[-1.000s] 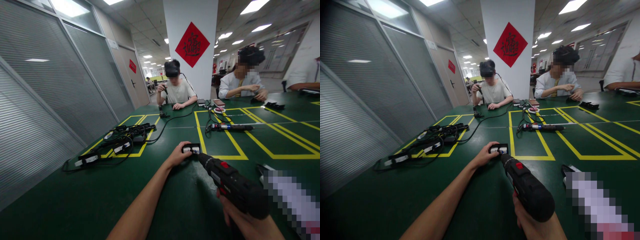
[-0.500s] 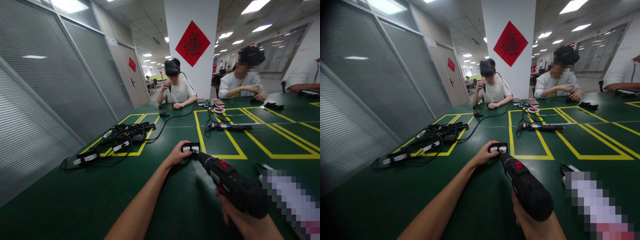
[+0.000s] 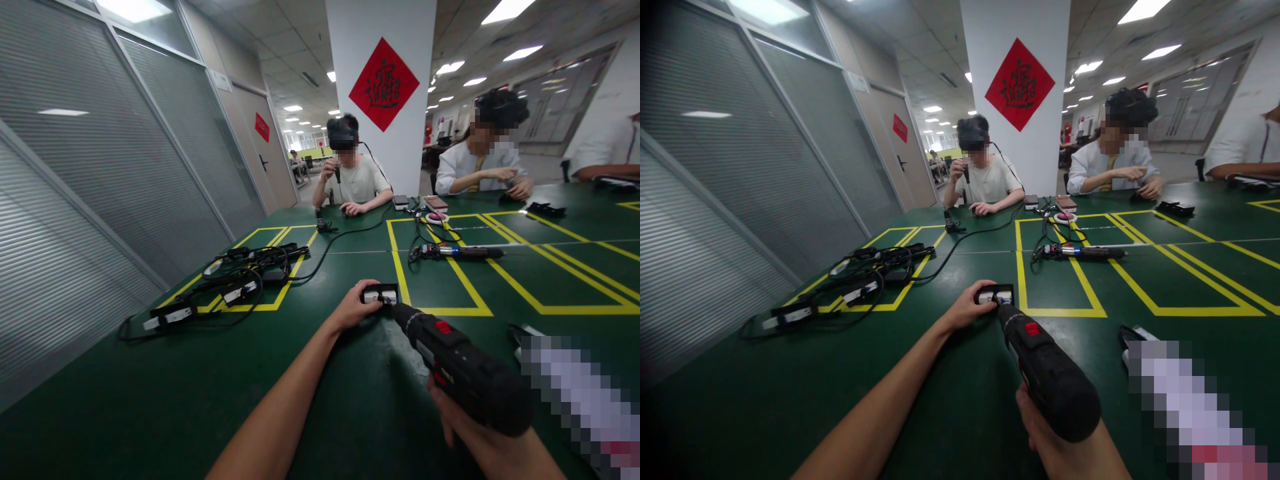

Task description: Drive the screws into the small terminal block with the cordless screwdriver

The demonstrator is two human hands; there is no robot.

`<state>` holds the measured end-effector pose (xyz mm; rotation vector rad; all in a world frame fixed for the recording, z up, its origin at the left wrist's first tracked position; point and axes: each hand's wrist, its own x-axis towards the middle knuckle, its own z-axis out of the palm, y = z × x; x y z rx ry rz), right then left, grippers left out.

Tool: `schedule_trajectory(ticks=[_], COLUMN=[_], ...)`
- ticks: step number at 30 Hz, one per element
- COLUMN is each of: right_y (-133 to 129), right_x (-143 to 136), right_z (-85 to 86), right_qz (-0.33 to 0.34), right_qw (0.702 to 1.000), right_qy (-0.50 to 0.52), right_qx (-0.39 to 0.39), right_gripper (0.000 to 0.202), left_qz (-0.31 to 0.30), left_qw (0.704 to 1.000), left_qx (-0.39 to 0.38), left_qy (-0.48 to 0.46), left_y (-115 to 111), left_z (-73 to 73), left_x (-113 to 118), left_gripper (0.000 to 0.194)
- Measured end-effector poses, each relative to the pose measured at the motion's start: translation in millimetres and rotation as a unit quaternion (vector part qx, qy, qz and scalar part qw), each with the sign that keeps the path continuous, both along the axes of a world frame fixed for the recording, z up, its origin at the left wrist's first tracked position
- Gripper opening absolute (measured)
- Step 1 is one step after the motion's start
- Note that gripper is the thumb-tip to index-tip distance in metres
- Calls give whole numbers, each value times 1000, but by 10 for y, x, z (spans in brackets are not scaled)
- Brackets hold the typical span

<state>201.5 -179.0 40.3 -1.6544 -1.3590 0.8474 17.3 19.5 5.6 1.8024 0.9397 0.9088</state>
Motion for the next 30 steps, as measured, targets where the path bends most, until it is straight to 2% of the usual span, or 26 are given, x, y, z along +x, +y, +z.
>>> schedule_trajectory(ticks=[7,10,13,16,19,24,30], right_y=[31,38,57,79,87,58,26], right_x=[37,46,45,50,69,87,41], right_z=[-162,-268,-300,-252,-195,-92,109], right_qz=[24,24,35,50,68,88,50], right_qw=[998,997,994,991,988,985,995], right_qy=[51,75,103,127,133,116,50], right_qx=[-8,-15,-13,-13,-48,-88,-65], right_gripper=[26,32,40,44,38,45,36], left_qz=[-2,0,-2,-6,-2,-1,-2], left_qw=[999,999,999,999,999,999,1000], left_qx=[-23,-32,-44,-46,-34,-34,-23], left_qy=[-39,-35,-23,-21,-16,-8,-5], left_y=[-12,-6,1,6,5,4,3], left_z=[8,2,-10,-19,-19,-22,-22], left_x=[23,27,26,22,14,12,12], left_gripper=[62,57,51,50,49,50,49])
